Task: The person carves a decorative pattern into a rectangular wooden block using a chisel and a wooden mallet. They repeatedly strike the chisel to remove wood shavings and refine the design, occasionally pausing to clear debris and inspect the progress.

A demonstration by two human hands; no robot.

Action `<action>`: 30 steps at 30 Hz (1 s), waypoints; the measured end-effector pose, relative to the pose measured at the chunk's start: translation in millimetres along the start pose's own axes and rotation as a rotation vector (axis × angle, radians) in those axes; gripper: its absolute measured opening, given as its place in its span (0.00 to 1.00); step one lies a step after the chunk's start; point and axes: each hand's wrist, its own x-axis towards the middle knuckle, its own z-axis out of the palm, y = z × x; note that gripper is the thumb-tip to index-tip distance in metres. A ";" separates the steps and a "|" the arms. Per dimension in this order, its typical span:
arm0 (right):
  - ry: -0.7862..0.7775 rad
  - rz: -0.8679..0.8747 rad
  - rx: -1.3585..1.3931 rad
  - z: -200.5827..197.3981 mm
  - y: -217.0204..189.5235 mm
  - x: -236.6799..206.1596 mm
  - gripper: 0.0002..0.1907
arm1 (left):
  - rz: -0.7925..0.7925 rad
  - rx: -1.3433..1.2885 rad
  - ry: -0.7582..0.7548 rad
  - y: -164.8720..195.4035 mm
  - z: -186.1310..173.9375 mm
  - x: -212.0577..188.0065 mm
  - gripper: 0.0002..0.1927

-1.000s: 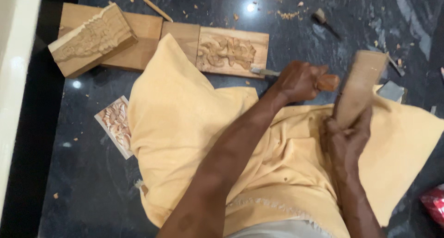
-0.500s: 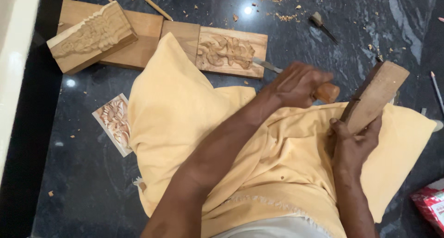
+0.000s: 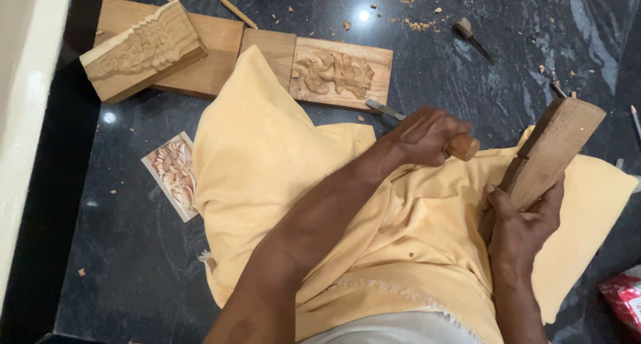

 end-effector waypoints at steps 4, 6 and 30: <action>-0.004 -0.053 -0.033 -0.8 -0.7 0.8 0.39 | 0.020 0.027 -0.056 -3.9 -6.5 -5.4 0.11; 0.003 -0.035 -0.019 -2.6 0.3 -1.2 0.42 | 0.010 0.008 -0.097 -2.1 -11.0 -9.8 0.10; -0.145 -0.251 -0.254 4.2 12.6 21.1 0.43 | -0.047 -0.248 0.103 22.4 -33.3 -22.9 0.14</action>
